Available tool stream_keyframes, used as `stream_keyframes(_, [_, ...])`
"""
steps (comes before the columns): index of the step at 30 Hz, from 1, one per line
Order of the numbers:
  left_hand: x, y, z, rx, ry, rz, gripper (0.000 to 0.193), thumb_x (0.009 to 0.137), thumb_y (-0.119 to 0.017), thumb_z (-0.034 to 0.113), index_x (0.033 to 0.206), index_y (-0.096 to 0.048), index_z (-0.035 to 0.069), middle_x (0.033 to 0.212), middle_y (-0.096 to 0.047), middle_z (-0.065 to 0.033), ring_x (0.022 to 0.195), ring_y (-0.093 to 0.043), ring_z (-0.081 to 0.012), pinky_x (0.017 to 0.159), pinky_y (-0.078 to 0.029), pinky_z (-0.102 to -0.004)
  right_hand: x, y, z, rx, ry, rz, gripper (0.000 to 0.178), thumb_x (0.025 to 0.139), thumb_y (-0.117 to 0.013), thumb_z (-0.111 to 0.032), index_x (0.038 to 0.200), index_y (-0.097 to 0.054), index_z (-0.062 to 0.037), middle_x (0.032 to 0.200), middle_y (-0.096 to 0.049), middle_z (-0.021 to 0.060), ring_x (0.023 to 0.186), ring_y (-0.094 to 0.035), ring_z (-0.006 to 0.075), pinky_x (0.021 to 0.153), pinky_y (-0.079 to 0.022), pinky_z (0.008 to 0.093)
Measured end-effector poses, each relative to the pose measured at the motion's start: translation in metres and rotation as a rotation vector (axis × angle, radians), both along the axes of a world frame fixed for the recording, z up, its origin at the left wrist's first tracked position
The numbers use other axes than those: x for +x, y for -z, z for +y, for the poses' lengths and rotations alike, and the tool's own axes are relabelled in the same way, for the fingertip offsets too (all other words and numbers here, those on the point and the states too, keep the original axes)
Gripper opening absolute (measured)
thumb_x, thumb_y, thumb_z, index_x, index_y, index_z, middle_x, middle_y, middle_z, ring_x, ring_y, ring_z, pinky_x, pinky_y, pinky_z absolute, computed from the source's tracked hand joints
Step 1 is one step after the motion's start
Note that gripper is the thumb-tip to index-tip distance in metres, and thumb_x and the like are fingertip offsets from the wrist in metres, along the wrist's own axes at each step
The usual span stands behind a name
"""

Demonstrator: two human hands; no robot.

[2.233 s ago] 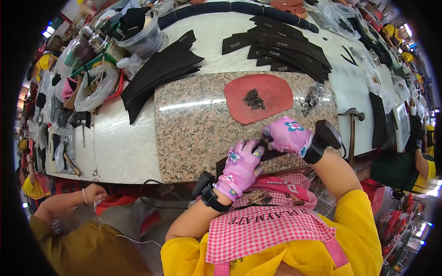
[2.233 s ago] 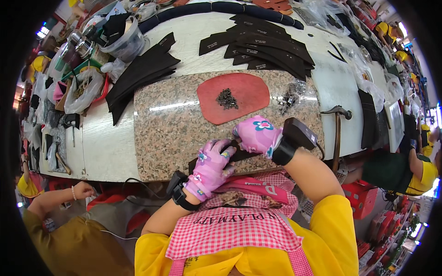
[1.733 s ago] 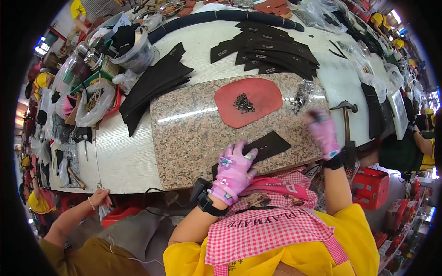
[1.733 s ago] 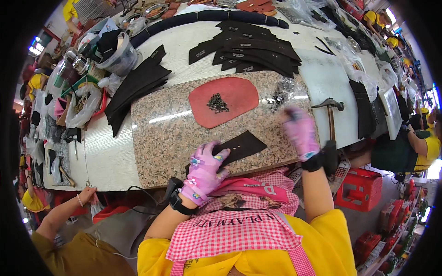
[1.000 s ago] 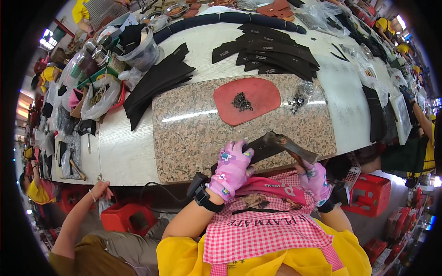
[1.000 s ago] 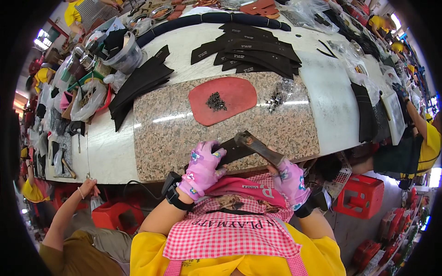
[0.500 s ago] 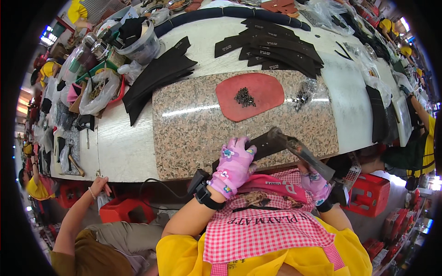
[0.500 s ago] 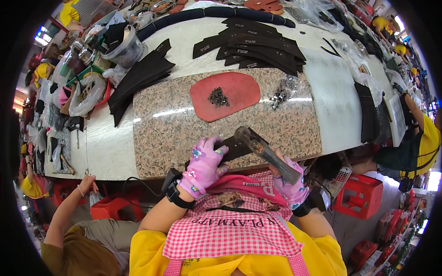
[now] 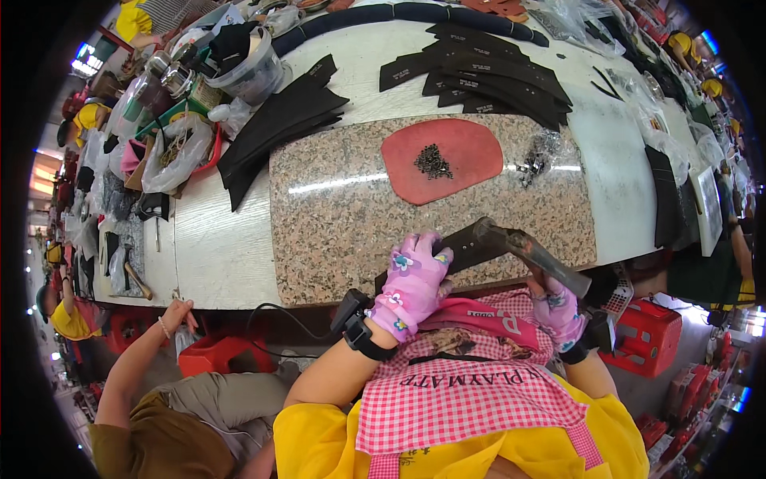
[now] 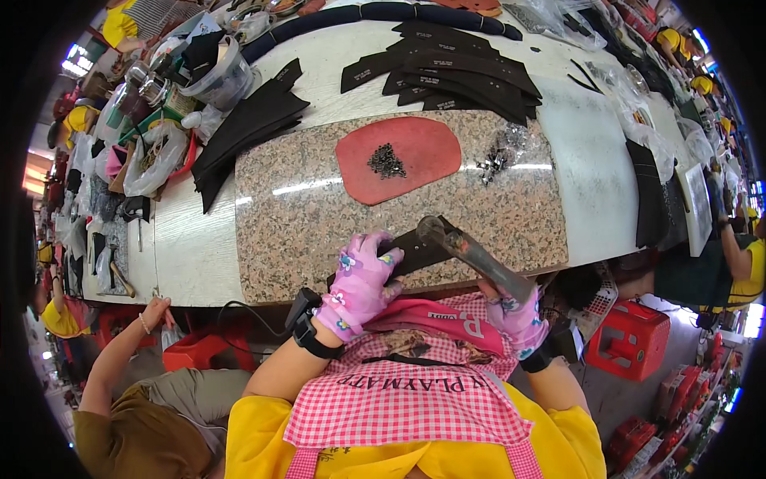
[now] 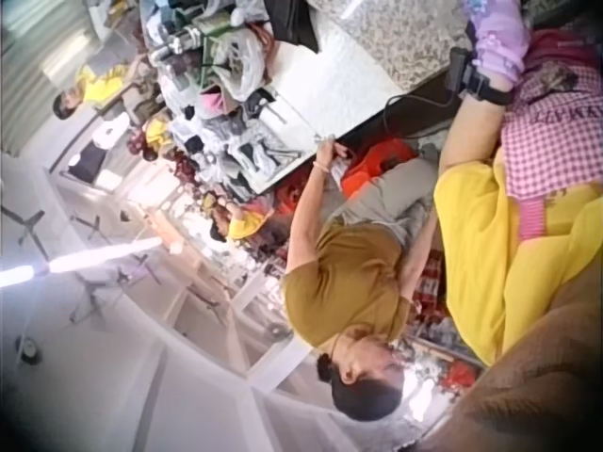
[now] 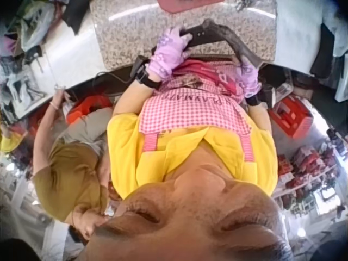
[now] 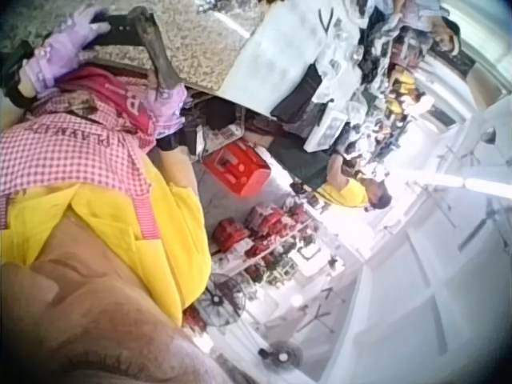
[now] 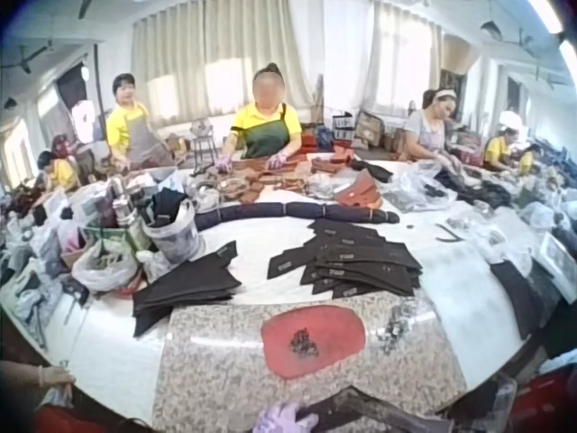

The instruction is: The recorder is assembling small black leather components for shoes, inserting loops and aligning parts.

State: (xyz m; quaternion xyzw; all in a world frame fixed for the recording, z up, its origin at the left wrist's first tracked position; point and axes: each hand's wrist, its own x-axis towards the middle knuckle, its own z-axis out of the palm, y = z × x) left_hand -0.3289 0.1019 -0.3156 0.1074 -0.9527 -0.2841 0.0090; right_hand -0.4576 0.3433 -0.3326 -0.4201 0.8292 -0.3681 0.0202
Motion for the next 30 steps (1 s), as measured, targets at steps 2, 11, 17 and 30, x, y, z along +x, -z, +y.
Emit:
stream_keyframes(2, [0.000, 0.001, 0.001, 0.005, 0.010, 0.018, 0.044, 0.064, -0.073, 0.016, 0.106, -0.063, 0.007, 0.118, -0.049, -0.0147, 0.108, -0.046, -0.0355, 0.092, -0.041, -0.0446, 0.000, 0.001, 0.004, 0.214, -0.046, -0.001, 0.023, 0.080, -0.066, -0.012, 0.103, -0.062, -0.0118, 0.084, -0.064, 0.0152, 0.065, -0.061, 0.0351, 0.055, -0.048, 0.0384])
stream_keyframes(11, [0.007, 0.008, 0.001, 0.074, -0.051, 0.087, 0.049, 0.063, -0.074, 0.014, 0.107, -0.058, 0.004, 0.119, -0.050, -0.0130, 0.109, -0.046, -0.0348, 0.093, -0.041, -0.0443, 0.003, -0.015, -0.003, 0.107, -0.103, 0.087, 0.027, 0.080, -0.066, -0.012, 0.106, -0.062, -0.0065, 0.078, -0.060, 0.0135, 0.064, -0.060, 0.0339, 0.055, -0.046, 0.0375])
stream_keyframes(17, [0.005, 0.010, -0.001, 0.029, -0.056, 0.034, 0.049, 0.062, -0.075, 0.014, 0.106, -0.056, 0.004, 0.119, -0.051, -0.0128, 0.110, -0.046, -0.0347, 0.093, -0.040, -0.0435, -0.009, -0.029, -0.015, 0.169, -0.214, 0.136, 0.040, 0.079, -0.067, -0.014, 0.118, -0.058, -0.0105, 0.073, -0.057, 0.0103, 0.063, -0.059, 0.0321, 0.053, -0.046, 0.0381])
stream_keyframes(30, [0.001, 0.020, 0.005, 0.098, -0.066, 0.096, 0.041, 0.063, -0.072, 0.014, 0.099, -0.058, -0.001, 0.111, -0.053, -0.0190, 0.104, -0.050, -0.0372, 0.093, -0.043, -0.0428, -0.003, -0.007, 0.001, -0.090, 0.067, -0.320, 0.024, 0.087, -0.064, -0.011, 0.106, -0.064, 0.0036, 0.102, -0.067, 0.0144, 0.090, -0.059, 0.0161, 0.082, -0.047, 0.0314])
